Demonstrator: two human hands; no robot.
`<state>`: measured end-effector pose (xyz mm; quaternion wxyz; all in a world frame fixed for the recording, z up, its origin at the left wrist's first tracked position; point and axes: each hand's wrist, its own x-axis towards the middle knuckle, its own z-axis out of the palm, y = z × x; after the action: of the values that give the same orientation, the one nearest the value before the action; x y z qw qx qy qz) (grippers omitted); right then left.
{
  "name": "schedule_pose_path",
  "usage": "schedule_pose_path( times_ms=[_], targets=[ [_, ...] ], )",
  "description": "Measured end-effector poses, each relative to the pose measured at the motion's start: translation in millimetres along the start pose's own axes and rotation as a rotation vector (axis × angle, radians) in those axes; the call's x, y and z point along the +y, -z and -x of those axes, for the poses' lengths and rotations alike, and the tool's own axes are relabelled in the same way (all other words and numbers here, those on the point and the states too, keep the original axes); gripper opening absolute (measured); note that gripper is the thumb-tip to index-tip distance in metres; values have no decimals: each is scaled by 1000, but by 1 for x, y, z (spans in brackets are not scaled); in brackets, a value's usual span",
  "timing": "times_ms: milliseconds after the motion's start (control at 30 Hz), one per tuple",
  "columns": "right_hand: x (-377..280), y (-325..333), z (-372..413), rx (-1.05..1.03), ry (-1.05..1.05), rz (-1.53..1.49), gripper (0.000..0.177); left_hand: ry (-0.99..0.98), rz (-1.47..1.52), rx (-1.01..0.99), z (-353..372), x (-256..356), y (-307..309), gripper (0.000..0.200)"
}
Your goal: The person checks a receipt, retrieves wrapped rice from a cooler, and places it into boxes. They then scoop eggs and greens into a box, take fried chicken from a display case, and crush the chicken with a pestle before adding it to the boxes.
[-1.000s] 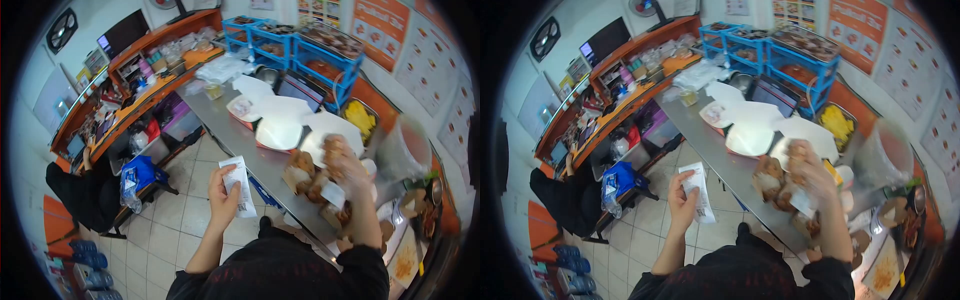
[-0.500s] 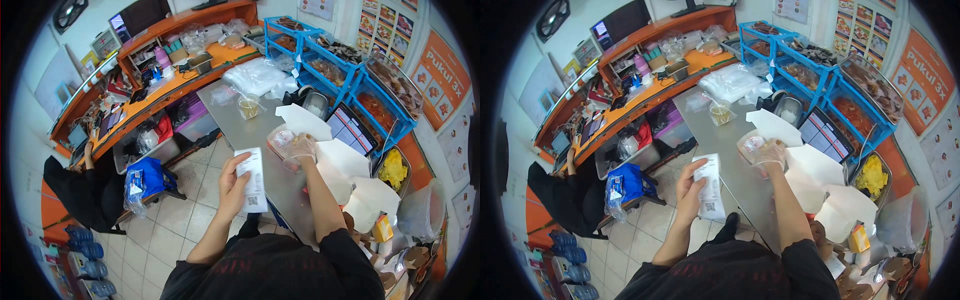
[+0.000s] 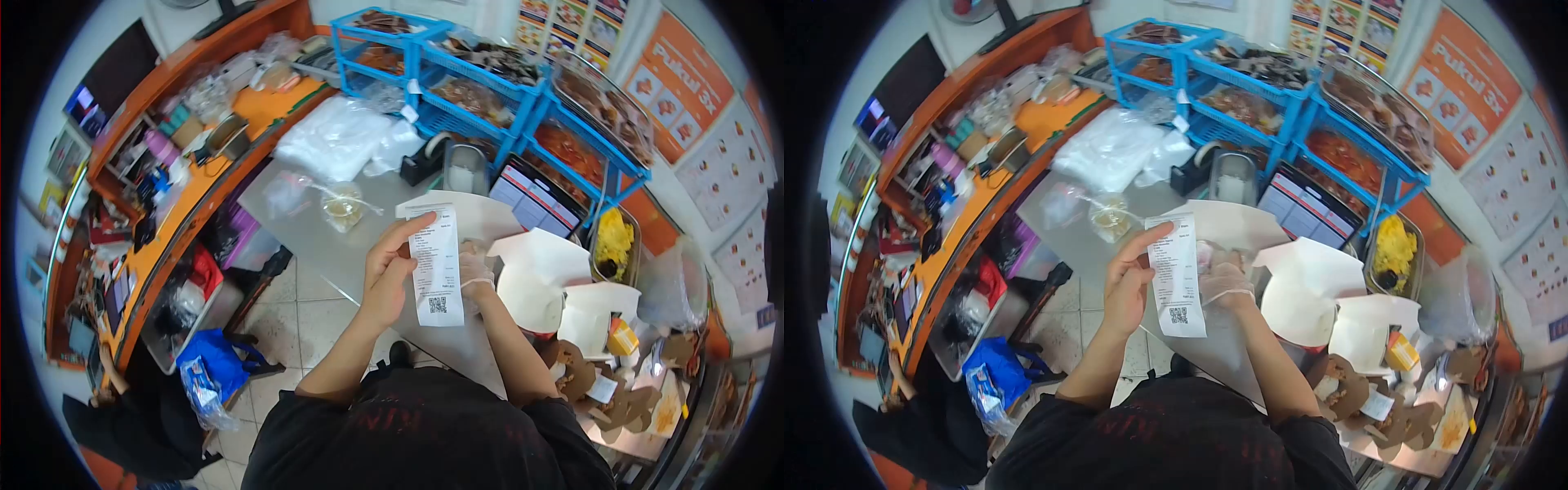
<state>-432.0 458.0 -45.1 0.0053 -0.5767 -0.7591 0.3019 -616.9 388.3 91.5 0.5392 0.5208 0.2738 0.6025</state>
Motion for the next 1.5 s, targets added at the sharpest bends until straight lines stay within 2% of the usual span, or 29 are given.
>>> schedule_pose_path(
  times_ms=[33,100,133,167,233,300,367,433,567,667,733,800,867,933,1033,1100,1133,1200,1233,1300,1400,1467,1500],
  targets=[
    [-15,19,25,10,-26,-9,68,12,12,-24,-4,-2,-6,56],
    [-28,44,66,67,206,-451,48,47,82,-54,-12,-4,-23,54],
    [-14,51,77,-26,196,-457,45,57,93,-82,-16,-8,-31,54],
    [-7,65,98,-6,174,-465,45,58,75,-103,-18,-13,-40,55],
    [-2,105,154,82,177,-669,42,70,66,-141,-21,-22,-59,55],
    [21,137,206,307,163,-704,36,43,113,-199,-22,-32,-82,59],
    [65,165,240,414,93,-670,35,29,71,-232,-22,-44,-106,57],
    [66,199,283,571,-84,-854,30,10,27,-263,-21,-53,-131,56],
    [154,240,312,635,-233,-813,29,1,-24,-302,-13,-66,-179,52],
    [245,252,298,581,-300,-917,28,7,-84,-294,-10,-76,-208,51],
    [299,257,280,353,-454,-823,27,14,-108,-285,-8,-82,-221,51],
    [446,246,242,-47,131,-718,28,-1,-142,-247,-9,-89,-230,52],
    [406,248,237,109,237,824,27,-1,-166,-247,-13,-96,-236,53],
    [384,244,215,49,-354,253,25,17,-235,-213,-16,-96,-240,54],
    [399,207,190,-10,-367,190,22,40,-230,-175,-26,-103,-249,53],
    [394,186,180,254,-352,407,22,48,-242,-178,-32,-109,-252,54],
    [397,181,175,251,-359,404,22,60,-233,-178,-34,-111,-254,53],
    [403,171,169,382,-179,578,19,81,-221,-182,-37,-117,-257,53],
    [406,171,167,379,-182,575,19,73,-242,-197,-39,-120,-258,53],
    [410,176,159,189,-193,556,34,69,-266,-202,-40,-124,-258,53],
    [432,174,147,86,-53,540,33,106,-240,-176,-43,-127,-257,55],
    [421,170,146,286,-306,383,33,115,-217,-186,-44,-131,-252,58],
    [410,169,146,272,-277,378,33,152,-166,-189,-44,-133,-250,62]
  ],
)
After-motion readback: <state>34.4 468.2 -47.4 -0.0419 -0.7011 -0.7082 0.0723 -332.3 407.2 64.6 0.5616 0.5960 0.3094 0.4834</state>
